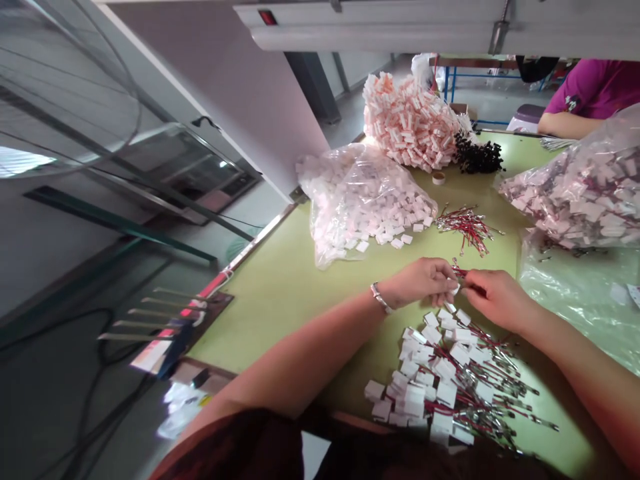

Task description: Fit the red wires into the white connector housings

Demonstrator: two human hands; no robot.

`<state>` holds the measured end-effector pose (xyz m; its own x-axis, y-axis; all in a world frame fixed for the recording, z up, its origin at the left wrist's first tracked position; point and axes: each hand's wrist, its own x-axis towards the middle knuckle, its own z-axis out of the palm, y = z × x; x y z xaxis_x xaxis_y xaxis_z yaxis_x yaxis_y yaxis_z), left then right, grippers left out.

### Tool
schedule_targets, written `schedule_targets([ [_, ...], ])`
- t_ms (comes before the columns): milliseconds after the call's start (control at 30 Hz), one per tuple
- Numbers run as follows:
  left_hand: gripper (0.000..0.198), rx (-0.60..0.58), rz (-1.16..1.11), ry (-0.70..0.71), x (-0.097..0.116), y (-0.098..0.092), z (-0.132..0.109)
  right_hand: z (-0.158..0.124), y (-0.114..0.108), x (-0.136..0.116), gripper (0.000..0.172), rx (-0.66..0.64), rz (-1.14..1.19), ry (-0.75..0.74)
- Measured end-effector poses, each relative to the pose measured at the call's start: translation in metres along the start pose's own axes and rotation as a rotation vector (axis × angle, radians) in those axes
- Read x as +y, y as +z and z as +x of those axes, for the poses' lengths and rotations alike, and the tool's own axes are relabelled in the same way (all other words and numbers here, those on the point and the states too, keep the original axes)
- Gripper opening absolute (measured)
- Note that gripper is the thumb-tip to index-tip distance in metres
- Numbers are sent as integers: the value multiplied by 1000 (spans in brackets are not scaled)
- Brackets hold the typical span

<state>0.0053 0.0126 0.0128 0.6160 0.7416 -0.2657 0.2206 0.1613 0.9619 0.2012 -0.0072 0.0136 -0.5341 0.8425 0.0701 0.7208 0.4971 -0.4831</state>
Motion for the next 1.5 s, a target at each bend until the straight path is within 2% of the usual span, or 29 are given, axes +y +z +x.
schedule_targets([
  [67, 17, 75, 303, 19, 6, -14, -2, -2, -5, -4, 13, -88, 46, 35],
  [100, 19, 205, 485, 66, 8, -24, -2, -4, -8, -7, 13, -143, 67, 32],
  [167, 22, 542, 770, 175, 9, -45, 1, -5, -14, -10, 12, -263, 114, -14],
  [200, 25, 609, 884, 210, 7, -55, 4, -4, -17, -10, 13, -290, 135, -30],
  [267, 30, 599, 1075, 216, -2, -73, 9, 0, -19, -6, 17, -202, 125, -3],
  [367, 27, 512, 1220, 169, -18, -87, 16, 14, -11, 8, 18, 52, -76, 113],
  [433, 24, 511, 1230, 140, -26, -90, 18, 23, -3, 17, 17, 61, -240, 135],
  [533, 20, 544, 1166, 126, -29, -88, 19, 29, 8, 24, 21, 5, -338, 146],
  [667, 19, 568, 1021, 214, -23, -78, 16, 27, 8, 27, 19, -20, -341, 192],
  [733, 20, 618, 880, 230, -19, -69, 15, 25, 4, 27, 19, 6, -335, 205],
  [800, 22, 654, 614, 208, -16, -58, 14, 24, -1, 25, 18, 51, -300, 210],
  [900, 28, 530, 140, 139, -15, -41, 14, 22, -8, 22, 17, 112, -199, 233],
  [1000, 32, 371, -145, 82, -16, -27, 14, 19, -8, 18, 15, 195, -88, 183],
  [1133, 32, 315, -234, 85, -18, -17, 14, 14, -3, 14, 18, 255, -66, 46],
  [1267, 32, 279, -296, 91, -22, -19, 14, 10, -1, 12, 24, 304, -106, -19],
  [1500, 34, 279, -303, 87, -22, -19, 12, 8, -8, 6, 26, 165, -21, 25],
])
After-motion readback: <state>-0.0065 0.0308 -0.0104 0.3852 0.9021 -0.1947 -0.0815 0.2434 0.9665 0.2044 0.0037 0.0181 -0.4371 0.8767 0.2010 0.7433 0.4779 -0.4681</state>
